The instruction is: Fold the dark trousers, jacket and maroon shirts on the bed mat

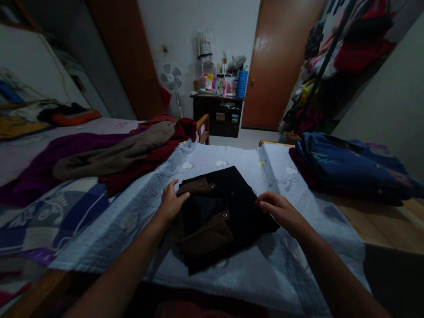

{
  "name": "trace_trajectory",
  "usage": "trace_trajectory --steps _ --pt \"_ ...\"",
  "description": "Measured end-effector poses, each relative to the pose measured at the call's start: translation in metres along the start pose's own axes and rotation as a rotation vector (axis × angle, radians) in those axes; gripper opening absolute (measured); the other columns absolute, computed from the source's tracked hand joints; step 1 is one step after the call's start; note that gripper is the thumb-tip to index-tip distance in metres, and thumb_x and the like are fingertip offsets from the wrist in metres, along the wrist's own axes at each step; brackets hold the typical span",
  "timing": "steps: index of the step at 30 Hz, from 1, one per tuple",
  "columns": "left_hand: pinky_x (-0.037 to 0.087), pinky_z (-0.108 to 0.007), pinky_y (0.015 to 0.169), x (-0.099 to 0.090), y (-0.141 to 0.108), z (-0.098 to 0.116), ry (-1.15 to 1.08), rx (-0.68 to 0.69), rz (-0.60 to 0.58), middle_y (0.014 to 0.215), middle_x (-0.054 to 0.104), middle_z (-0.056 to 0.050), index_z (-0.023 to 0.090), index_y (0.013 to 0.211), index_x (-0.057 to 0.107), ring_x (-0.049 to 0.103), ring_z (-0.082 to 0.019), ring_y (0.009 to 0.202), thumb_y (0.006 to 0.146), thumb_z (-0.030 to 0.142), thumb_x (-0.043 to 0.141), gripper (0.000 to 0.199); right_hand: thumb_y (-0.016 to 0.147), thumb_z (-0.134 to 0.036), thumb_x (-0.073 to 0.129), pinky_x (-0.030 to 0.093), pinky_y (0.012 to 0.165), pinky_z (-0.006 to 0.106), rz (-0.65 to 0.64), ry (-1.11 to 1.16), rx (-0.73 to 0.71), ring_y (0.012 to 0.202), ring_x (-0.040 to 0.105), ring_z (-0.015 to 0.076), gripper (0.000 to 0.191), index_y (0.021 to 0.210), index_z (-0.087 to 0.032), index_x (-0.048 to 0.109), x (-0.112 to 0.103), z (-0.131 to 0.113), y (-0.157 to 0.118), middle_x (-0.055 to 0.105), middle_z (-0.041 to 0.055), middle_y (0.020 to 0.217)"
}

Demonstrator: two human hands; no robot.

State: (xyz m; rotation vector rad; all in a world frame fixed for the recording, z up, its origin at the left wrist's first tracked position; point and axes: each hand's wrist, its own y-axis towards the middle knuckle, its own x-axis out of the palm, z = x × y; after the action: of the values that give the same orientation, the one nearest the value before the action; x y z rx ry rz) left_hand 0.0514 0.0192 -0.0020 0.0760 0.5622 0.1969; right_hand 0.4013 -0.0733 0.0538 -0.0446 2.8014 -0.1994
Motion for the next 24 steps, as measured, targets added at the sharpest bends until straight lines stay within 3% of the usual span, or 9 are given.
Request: trace_trajectory --steps 4,7,10,13,19,24 --pt "0.021 -0.043 0.116 -0.003 -0.050 0.000 -0.160 -0.113 0.019 0.149 0.029 -0.015 0.020 0.137 0.030 0.026 -0.028 0.141 0.070 0.030 0.071 0.080 0.070 -0.029 0.069 0.044 0.083 0.032 0.129 -0.096 0.008 0.094 0.060 0.0221 0.027 0.095 -0.019 0.064 0.003 0.007 0.053 0.066 0.0069 0.102" --pt "0.032 -0.042 0.111 -0.004 -0.071 0.005 -0.391 -0.244 0.036 0.149 0.032 -0.014 0.026 0.138 0.024 0.038 -0.026 0.135 0.074 0.025 0.069 0.078 0.069 -0.030 0.072 0.044 0.082 0.032 0.193 -0.071 0.137 0.092 0.060 0.0221 0.033 0.099 -0.019 0.061 0.007 0.017 0.081 0.066 0.0074 0.099" --pt "0.046 -0.037 0.099 -0.008 -0.082 0.010 -0.571 -0.429 0.015 0.134 0.052 -0.010 0.028 0.133 0.030 0.057 -0.022 0.116 0.075 0.020 0.068 0.069 0.071 -0.038 0.072 0.044 0.072 0.030 0.133 -0.026 0.261 0.078 0.060 0.0199 0.034 0.097 -0.020 0.060 0.012 0.025 0.096 0.066 0.0038 0.082" --pt "0.050 -0.032 0.092 -0.011 -0.088 0.012 -0.677 -0.536 -0.021 0.116 0.065 -0.007 0.023 0.121 0.045 0.065 -0.019 0.103 0.075 0.016 0.066 0.051 0.071 -0.046 0.072 0.044 0.067 0.030 0.064 0.049 0.332 0.072 0.059 0.0187 0.036 0.093 -0.019 0.061 0.015 0.030 0.103 0.065 0.0026 0.075" --pt "0.056 -0.029 0.080 -0.011 -0.092 0.016 -0.813 -0.566 -0.086 0.098 0.073 -0.003 0.021 0.104 0.061 0.070 -0.020 0.093 0.070 0.014 0.067 0.034 0.074 -0.049 0.071 0.049 0.068 0.032 -0.083 0.178 0.369 0.071 0.064 0.0207 0.039 0.093 -0.015 0.065 0.014 0.032 0.112 0.071 0.0079 0.082" --pt "0.059 -0.034 0.072 -0.006 -0.087 0.016 -0.880 -0.727 -0.134 0.082 0.074 -0.004 0.019 0.094 0.065 0.072 -0.023 0.080 0.071 0.014 0.064 0.024 0.081 -0.048 0.064 0.054 0.074 0.037 -0.205 0.291 0.568 0.074 0.068 0.0227 0.037 0.092 -0.013 0.067 0.014 0.029 0.118 0.073 0.0110 0.085"
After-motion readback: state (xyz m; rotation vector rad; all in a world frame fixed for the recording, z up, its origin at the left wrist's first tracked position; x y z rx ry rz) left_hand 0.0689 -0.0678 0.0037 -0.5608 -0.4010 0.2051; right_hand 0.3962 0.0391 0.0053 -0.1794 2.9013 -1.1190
